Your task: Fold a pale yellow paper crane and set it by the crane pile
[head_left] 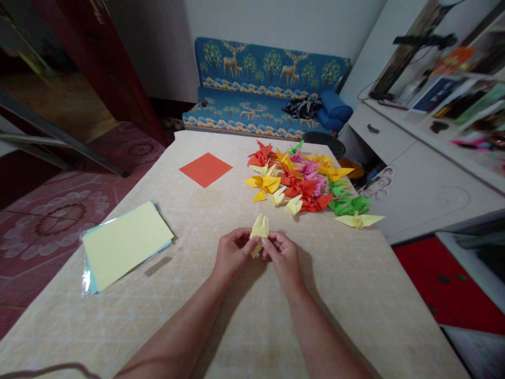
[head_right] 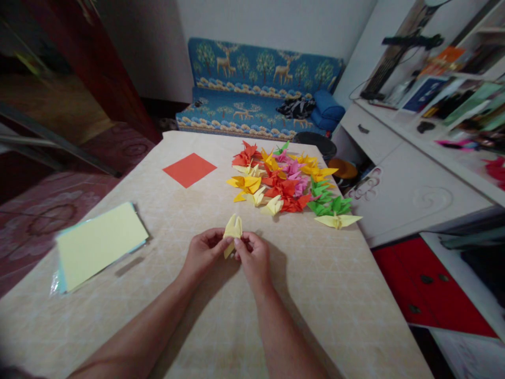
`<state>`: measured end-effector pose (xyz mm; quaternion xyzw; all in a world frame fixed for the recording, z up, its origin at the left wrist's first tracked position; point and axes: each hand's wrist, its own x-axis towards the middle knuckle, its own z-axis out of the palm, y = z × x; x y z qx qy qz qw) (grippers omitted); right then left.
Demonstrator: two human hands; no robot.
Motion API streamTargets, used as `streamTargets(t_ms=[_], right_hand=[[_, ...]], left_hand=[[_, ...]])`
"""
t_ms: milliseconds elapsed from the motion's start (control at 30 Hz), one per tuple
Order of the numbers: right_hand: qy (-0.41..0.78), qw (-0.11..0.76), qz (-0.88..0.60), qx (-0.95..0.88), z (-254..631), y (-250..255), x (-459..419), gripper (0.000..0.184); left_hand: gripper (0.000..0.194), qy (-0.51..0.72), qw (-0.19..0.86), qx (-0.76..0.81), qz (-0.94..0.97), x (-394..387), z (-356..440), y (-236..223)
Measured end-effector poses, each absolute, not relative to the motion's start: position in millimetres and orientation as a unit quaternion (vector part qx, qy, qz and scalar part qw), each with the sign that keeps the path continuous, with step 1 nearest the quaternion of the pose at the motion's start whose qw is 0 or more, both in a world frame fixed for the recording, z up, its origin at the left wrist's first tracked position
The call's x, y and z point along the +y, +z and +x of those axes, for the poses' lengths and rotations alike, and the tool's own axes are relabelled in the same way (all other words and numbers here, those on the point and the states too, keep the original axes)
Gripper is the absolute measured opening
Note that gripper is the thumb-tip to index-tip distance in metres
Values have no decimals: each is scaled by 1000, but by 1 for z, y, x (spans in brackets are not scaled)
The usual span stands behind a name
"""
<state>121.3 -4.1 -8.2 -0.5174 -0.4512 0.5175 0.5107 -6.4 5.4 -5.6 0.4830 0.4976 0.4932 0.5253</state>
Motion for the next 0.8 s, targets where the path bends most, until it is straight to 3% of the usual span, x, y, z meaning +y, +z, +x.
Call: streamTargets(t_ms=[800], right_hand=[[484,510,-513,-493,122,-11,-4,17]], left_hand=[[24,504,555,480,455,5,-9,-6]])
